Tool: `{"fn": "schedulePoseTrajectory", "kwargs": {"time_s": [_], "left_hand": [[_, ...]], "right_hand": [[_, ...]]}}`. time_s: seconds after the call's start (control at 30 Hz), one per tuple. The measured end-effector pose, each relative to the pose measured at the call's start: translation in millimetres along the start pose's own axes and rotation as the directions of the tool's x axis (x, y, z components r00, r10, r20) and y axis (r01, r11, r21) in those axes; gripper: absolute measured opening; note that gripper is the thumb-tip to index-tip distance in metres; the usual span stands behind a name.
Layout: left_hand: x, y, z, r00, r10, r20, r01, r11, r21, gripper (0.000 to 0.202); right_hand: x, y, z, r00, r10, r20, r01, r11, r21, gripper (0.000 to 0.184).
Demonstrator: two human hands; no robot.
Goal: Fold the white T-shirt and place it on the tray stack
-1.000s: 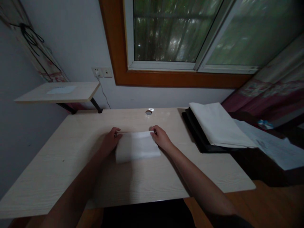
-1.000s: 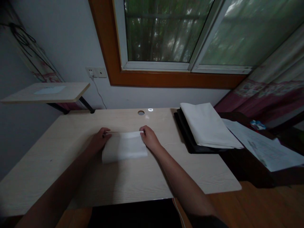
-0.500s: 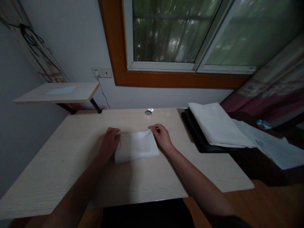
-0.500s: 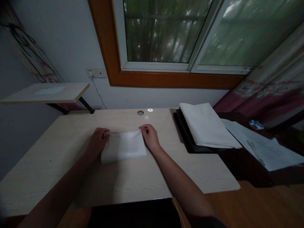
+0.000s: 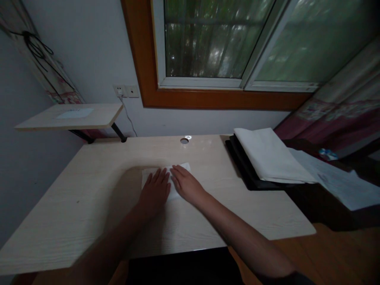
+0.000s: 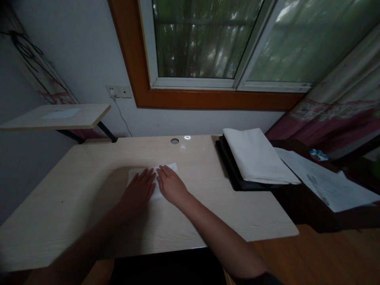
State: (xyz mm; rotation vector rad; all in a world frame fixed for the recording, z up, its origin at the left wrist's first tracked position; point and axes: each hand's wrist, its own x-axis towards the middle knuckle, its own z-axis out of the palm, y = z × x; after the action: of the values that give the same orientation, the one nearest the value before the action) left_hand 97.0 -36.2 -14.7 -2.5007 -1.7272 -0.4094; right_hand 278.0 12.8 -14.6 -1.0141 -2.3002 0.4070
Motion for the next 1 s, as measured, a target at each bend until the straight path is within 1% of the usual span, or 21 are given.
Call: {"fn": "schedulePoseTrajectory", "kwargs": {"time_s": [0.07,0.17,0.3,0.43,0.53,0.63,0.73,0.8,0.83,0.9,1.0], "left_hand": [[-3,-3,5.3,1.000,-0.025,0.006,0.025,1.000,0.007,0.048],[-7,-6,7.3,0.998,-0.056,-0.015,0.056,0.998,0.009,0.050],[-12,-5,4.9,0.994,-0.106,-0.019,0.107,0.994,0.007,0.051],[-16,-6,3.8,0.993,-0.115,-0.018,0.116,0.993,0.019,0.053],[-18,-7,4.3,0.992,-0.123,-0.027,0.124,0.992,0.018,0.052],[-16,-12,4.8,0.989,-0.140,-0.037,0.141,0.990,0.012,0.052],[-12,-23,6.2,0.988,-0.147,-0.039,0.148,0.989,0.013,0.051],[-8,-31,8.3,0.987,-0.153,-0.047,0.154,0.988,0.013,0.050],[-6,-35,9.5,0.986,-0.157,-0.052,0.158,0.987,0.013,0.050],[-2,-42,11.5,0.982,-0.174,-0.070,0.175,0.985,0.007,0.050],[4,-47,11.9,0.973,-0.214,-0.090,0.213,0.977,-0.021,0.051]], "right_hand": [[-4,3,9,1.000,0.000,0.030,0.002,0.998,-0.063,0.044],[-7,11,14,0.998,0.001,0.057,0.006,0.994,-0.112,0.051],[-8,21,8,0.996,-0.001,0.094,0.013,0.991,-0.135,0.055],[-8,42,0,0.992,0.043,0.115,-0.026,0.990,-0.142,0.054],[-8,62,-7,0.991,0.098,0.095,-0.087,0.990,-0.110,0.051],[-9,75,-16,0.992,0.122,0.009,-0.122,0.992,-0.018,0.046],[-11,76,-25,0.982,0.144,-0.123,-0.135,0.988,0.080,0.031],[-13,72,-32,0.973,0.163,-0.165,-0.146,0.983,0.107,0.020],[-14,69,-35,0.975,0.162,-0.155,-0.146,0.983,0.111,0.020],[-15,64,-38,0.987,0.136,-0.092,-0.125,0.986,0.108,0.025],[-16,56,-37,0.996,0.088,-0.023,-0.085,0.988,0.127,0.026]]}}
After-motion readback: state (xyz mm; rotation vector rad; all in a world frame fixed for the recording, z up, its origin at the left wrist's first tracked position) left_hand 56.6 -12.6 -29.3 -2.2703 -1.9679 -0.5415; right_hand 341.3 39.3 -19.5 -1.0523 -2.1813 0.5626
